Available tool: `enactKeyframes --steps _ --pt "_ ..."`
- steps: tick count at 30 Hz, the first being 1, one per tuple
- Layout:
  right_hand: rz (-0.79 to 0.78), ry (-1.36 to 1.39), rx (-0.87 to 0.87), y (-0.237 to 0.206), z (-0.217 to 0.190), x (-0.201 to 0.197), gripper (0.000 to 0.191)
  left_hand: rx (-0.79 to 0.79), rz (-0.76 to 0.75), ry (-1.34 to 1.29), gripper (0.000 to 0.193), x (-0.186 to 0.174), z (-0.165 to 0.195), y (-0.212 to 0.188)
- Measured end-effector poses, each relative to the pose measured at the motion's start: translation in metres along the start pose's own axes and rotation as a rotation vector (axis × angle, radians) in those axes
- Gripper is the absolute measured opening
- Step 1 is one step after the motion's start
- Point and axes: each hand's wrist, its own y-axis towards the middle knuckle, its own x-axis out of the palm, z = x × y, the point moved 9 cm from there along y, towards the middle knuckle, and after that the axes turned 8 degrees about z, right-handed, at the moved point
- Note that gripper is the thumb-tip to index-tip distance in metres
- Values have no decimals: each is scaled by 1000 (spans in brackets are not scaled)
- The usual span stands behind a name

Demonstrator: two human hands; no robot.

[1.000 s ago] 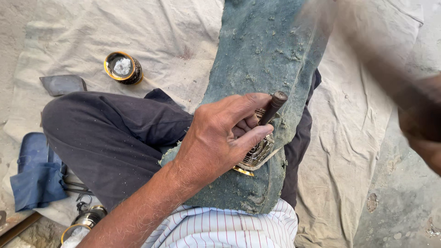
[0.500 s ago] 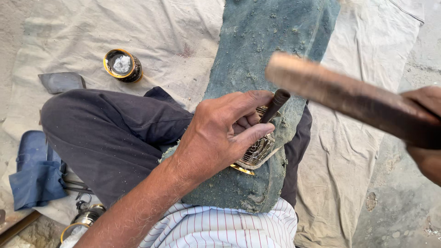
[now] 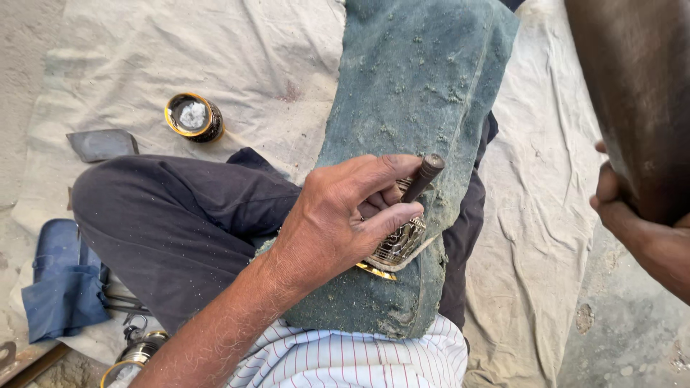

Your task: The person sits on a tarp and uses a chisel and wooden mallet to engrave a decorative pattern into a small brass vase. They repeatedly tap the chisel along the vase's surface, rotating the vase to work on different sections.

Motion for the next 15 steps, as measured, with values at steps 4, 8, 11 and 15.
enactKeyframes --steps 4,8,11,15 --pt "-59 65 56 2 -14 -4 47 -2 -30 40 50 2 -3 0" --pt "30 214 69 7 -32 -17 34 7 -15 7 48 -1 -1 1" --pt "-160 38 132 4 -32 -1 42 43 -21 16 49 -2 4 1" --pt "-32 72 3 10 -52 -13 36 17 -55 0 49 -1 1 3"
